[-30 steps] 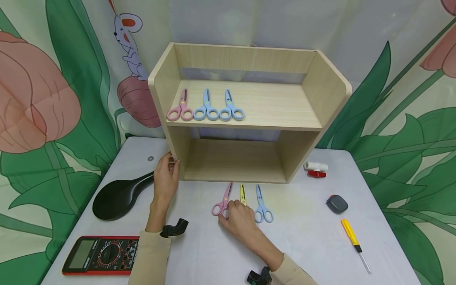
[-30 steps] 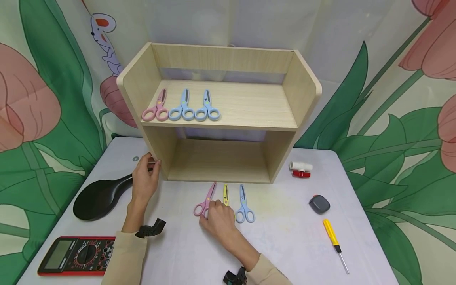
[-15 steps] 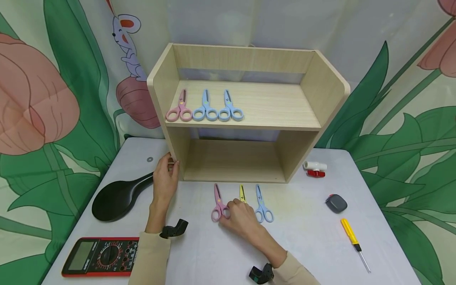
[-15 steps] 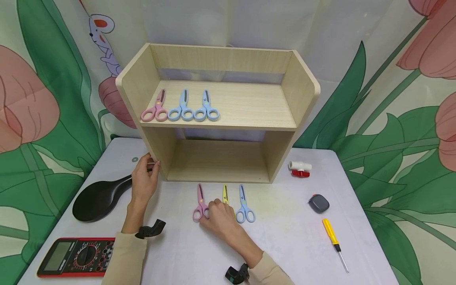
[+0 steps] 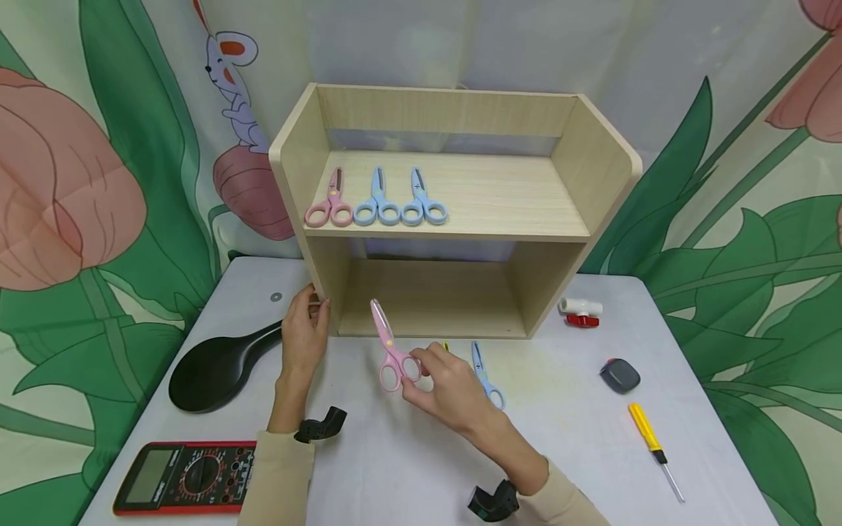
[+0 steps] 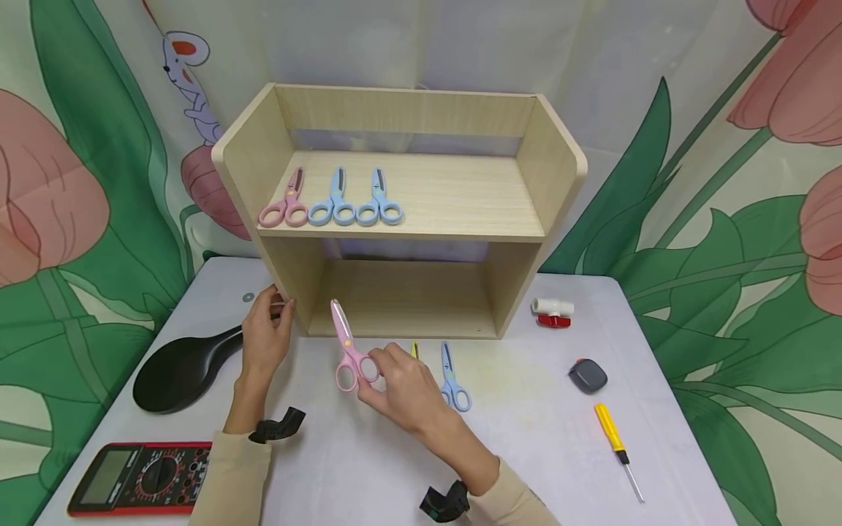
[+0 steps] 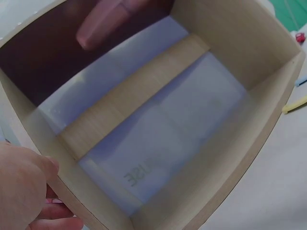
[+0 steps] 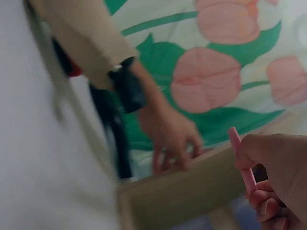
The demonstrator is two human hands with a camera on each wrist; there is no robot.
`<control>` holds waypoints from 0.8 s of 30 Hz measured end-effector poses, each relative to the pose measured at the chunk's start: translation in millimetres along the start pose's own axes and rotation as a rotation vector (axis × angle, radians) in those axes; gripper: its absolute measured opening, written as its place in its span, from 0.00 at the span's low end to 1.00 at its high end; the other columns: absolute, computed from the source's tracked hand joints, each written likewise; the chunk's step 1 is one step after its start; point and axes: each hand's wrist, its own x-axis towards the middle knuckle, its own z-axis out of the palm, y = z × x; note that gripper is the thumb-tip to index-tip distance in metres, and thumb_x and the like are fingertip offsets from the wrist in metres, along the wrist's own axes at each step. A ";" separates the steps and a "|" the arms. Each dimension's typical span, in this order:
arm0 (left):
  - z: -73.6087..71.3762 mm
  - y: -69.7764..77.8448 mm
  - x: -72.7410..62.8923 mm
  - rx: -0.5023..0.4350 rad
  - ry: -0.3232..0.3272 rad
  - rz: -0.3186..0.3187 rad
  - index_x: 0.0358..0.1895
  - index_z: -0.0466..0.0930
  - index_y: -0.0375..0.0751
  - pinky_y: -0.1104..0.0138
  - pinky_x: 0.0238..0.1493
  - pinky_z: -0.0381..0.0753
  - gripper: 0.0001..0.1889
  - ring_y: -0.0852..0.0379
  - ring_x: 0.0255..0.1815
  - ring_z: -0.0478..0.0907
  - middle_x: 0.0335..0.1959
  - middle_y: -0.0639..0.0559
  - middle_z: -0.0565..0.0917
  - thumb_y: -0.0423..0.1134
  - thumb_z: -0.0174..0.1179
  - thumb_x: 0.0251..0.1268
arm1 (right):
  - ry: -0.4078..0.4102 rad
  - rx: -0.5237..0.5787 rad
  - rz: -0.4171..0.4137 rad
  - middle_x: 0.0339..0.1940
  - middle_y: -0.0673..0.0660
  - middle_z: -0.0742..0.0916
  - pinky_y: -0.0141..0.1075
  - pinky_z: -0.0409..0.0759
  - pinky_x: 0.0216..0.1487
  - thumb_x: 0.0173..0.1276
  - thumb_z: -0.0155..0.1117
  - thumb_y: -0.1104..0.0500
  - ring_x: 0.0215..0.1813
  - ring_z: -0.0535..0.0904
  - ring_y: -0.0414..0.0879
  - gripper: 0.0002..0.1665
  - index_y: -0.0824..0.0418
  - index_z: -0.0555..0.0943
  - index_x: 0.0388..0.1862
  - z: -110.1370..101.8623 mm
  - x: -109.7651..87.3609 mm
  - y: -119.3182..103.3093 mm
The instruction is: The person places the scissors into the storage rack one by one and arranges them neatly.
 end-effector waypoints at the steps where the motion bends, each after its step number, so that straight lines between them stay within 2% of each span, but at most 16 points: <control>1: 0.0 -0.1 -0.1 -0.001 0.000 0.002 0.63 0.72 0.31 0.49 0.45 0.89 0.19 0.40 0.48 0.84 0.51 0.33 0.80 0.35 0.57 0.74 | 0.027 0.001 -0.024 0.26 0.50 0.80 0.19 0.75 0.26 0.51 0.75 0.61 0.26 0.74 0.38 0.16 0.63 0.84 0.40 -6.4 5.0 -1.0; 4: 0.0 -0.5 -0.2 -0.011 0.000 0.010 0.64 0.71 0.31 0.50 0.45 0.89 0.19 0.40 0.48 0.84 0.51 0.33 0.80 0.35 0.57 0.74 | 0.095 -0.001 -0.074 0.27 0.52 0.80 0.22 0.77 0.25 0.52 0.74 0.62 0.27 0.76 0.40 0.17 0.64 0.84 0.41 -28.2 21.8 -2.8; 7: 0.3 -2.0 -0.8 -0.008 -0.002 0.010 0.64 0.71 0.31 0.51 0.44 0.89 0.19 0.40 0.49 0.84 0.51 0.34 0.80 0.36 0.57 0.75 | 0.152 -0.004 -0.090 0.27 0.53 0.81 0.26 0.80 0.26 0.53 0.73 0.62 0.27 0.78 0.42 0.17 0.66 0.84 0.42 -50.6 39.9 -2.3; 12: 0.3 -3.5 -3.1 -0.010 -0.003 0.006 0.64 0.72 0.31 0.51 0.44 0.89 0.19 0.40 0.48 0.85 0.51 0.34 0.80 0.35 0.57 0.75 | 0.256 -0.039 -0.038 0.26 0.56 0.82 0.31 0.77 0.26 0.56 0.71 0.62 0.27 0.75 0.45 0.15 0.68 0.85 0.42 -82.8 69.2 4.0; 18: 0.9 -2.0 -2.7 -0.007 -0.002 0.014 0.64 0.72 0.31 0.51 0.44 0.89 0.19 0.40 0.48 0.85 0.51 0.34 0.80 0.35 0.57 0.75 | 0.346 -0.131 0.103 0.25 0.59 0.79 0.34 0.67 0.26 0.60 0.70 0.58 0.27 0.70 0.47 0.17 0.71 0.85 0.42 -112.9 106.2 22.6; 21: 0.8 -1.2 -2.1 0.000 -0.002 0.008 0.64 0.71 0.31 0.50 0.44 0.89 0.19 0.40 0.48 0.85 0.51 0.34 0.80 0.35 0.57 0.75 | 0.318 -0.164 0.212 0.24 0.60 0.79 0.36 0.66 0.28 0.61 0.67 0.55 0.28 0.71 0.50 0.18 0.71 0.85 0.40 -122.5 125.5 35.5; 24: 0.6 -0.9 -2.0 0.003 -0.003 0.004 0.64 0.71 0.31 0.50 0.44 0.89 0.20 0.40 0.48 0.84 0.52 0.33 0.80 0.35 0.57 0.75 | 0.244 -0.182 0.313 0.24 0.61 0.79 0.39 0.67 0.30 0.61 0.65 0.54 0.30 0.73 0.53 0.19 0.71 0.85 0.38 -127.6 140.1 48.8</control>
